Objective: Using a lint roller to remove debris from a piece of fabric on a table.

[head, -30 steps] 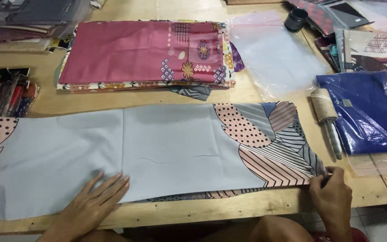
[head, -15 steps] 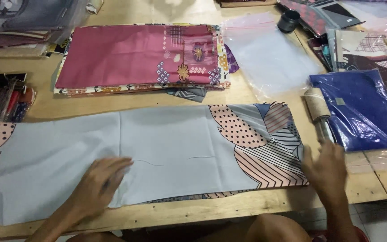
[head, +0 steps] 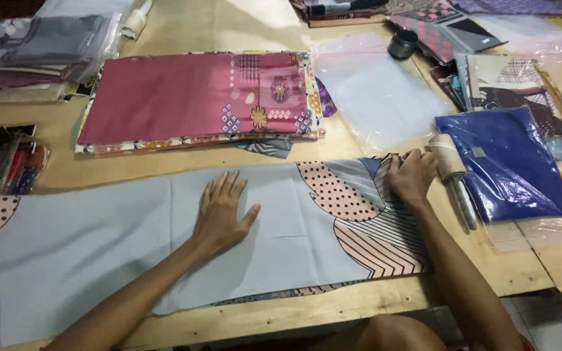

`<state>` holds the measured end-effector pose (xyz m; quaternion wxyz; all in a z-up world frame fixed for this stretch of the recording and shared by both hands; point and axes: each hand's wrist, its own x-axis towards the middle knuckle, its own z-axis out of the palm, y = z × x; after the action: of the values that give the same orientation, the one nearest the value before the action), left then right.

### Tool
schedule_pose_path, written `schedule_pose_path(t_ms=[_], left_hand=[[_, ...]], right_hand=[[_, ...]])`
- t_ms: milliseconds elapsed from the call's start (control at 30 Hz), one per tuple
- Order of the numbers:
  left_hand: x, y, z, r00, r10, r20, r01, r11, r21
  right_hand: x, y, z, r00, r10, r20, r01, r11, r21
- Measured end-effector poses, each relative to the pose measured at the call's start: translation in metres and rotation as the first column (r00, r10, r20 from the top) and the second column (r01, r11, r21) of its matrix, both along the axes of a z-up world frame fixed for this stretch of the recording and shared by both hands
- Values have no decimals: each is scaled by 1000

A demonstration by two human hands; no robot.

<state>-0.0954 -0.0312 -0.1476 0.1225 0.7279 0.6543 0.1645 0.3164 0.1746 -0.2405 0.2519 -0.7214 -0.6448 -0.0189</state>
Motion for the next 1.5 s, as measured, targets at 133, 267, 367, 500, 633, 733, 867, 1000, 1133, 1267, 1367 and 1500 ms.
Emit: schedule_pose_path(t_ms=[133,267,367,500,633,733,867,1000,1133,1267,1367,1500], left_hand=[[3,-2,15,997,-34,-75,24,991,-130],[3,-5,20,996,-56,-76,39,978,-205],[2,-3,23,995,-78,-69,60,970,-234],[1,-5,19,996,-71,-49,58,972,-228],[6,-13,21,996,-74,-57,62,980,-188],[21,-30,33,981,-183,-70,172,974,-147],[39,-42,33,963,-266,-42,260,959,-116],[40,-41,-10,868,-487,-94,489,872,-2],[37,-39,-32,805,-567,-175,585,807,78],[35,-39,-30,795,-582,-171,598,800,56],[32,-40,-29,786,-607,-117,615,786,54],[28,-43,-27,760,-637,-127,646,763,39]], right_hand=[[-20,-16,19,1000,14,17,-17,976,219],[-24,-12,17,989,-133,66,129,989,69],[-28,-14,23,975,-126,184,121,992,35],[-21,-24,35,986,-127,104,137,986,-95],[-10,-68,69,998,-63,4,62,967,-247],[10,-96,73,995,-28,-98,0,961,-275],[39,-115,59,995,-18,-99,-16,944,-329],[33,-149,73,996,-3,-91,-33,918,-394],[27,-167,83,1000,7,10,-3,930,-368],[27,-175,93,971,137,-196,-180,958,-221],[23,-180,102,977,71,-202,-126,954,-271],[16,-186,123,973,-92,-211,-6,906,-424]])
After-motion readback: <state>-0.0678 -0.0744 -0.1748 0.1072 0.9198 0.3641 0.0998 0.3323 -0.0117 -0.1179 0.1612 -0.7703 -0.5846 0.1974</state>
